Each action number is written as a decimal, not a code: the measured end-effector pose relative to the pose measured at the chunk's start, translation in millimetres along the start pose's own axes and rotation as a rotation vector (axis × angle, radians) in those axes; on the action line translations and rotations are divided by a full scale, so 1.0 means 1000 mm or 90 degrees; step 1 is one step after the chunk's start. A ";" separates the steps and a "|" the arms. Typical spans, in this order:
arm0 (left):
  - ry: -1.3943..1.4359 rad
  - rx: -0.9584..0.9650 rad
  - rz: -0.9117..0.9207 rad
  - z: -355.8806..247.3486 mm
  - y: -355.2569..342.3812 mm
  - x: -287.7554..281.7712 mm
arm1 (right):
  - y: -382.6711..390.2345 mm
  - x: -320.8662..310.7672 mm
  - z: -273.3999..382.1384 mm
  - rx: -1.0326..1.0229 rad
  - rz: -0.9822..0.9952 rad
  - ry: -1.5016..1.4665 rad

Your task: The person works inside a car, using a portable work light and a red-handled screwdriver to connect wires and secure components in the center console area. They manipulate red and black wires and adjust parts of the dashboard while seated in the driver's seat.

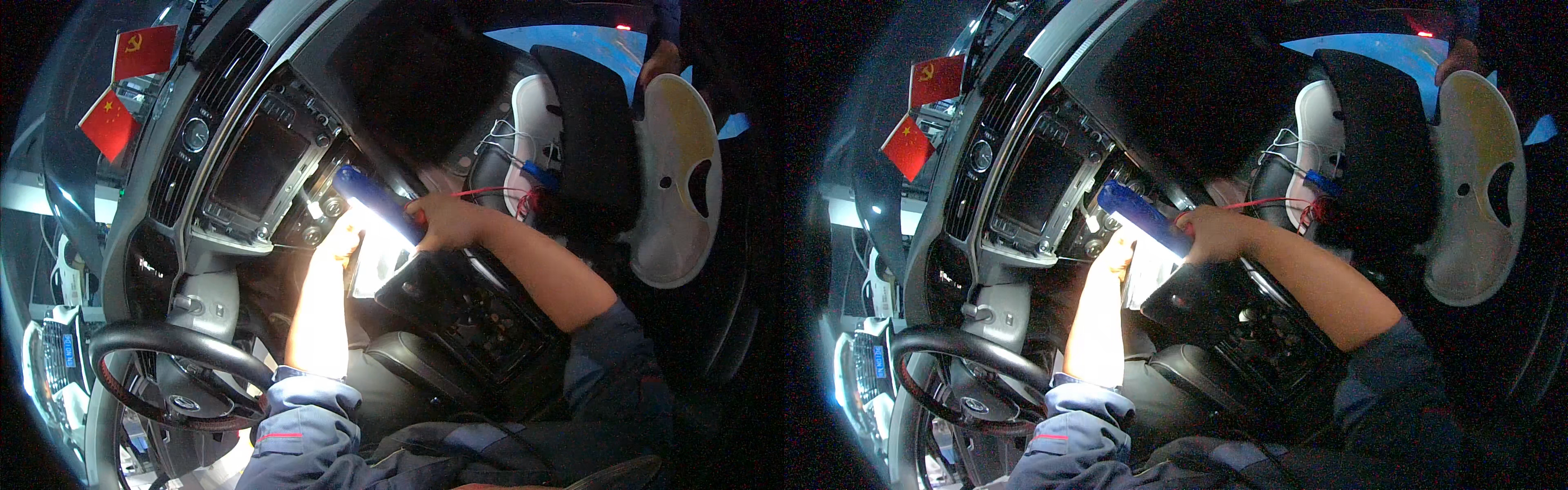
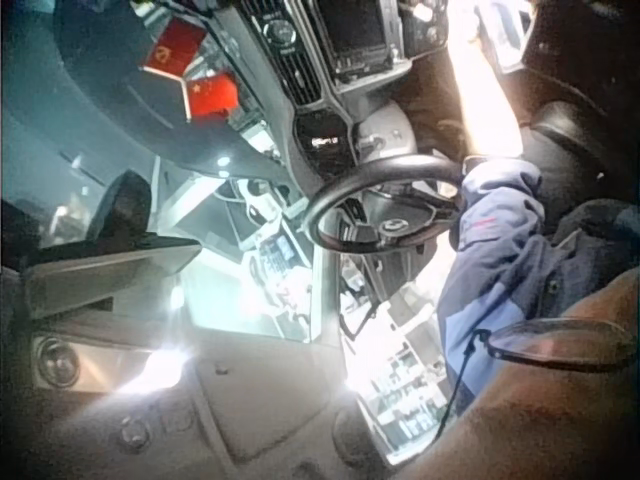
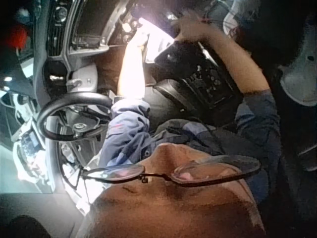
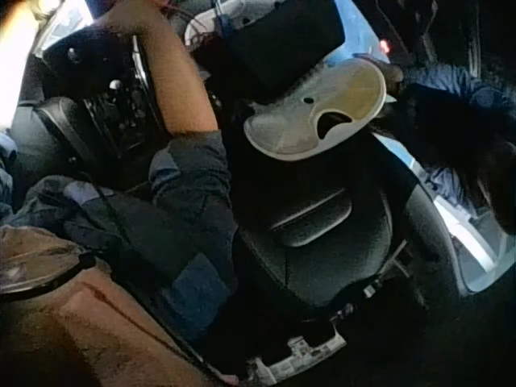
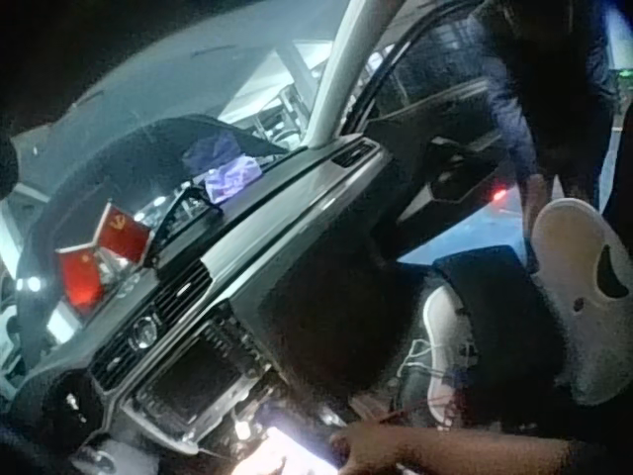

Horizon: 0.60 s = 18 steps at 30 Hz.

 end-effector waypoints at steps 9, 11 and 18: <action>-0.048 -0.002 -0.052 -0.010 0.004 0.001 | -0.003 0.001 -0.008 0.040 -0.056 0.052; -0.082 -0.013 -0.065 -0.021 0.020 0.006 | -0.005 0.001 -0.008 0.039 -0.052 0.061; -0.343 0.080 -0.313 -0.061 0.122 0.035 | -0.010 0.013 -0.017 0.063 -0.034 -0.075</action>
Point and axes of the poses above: each hand's wrist, its own y-axis away from the middle knuckle, its own x-axis out of the palm, z = x × y, the point moved 5 cm from there along -y, towards the middle knuckle, and after that the axes turned 10 degrees about -y, right-handed, at the moved point
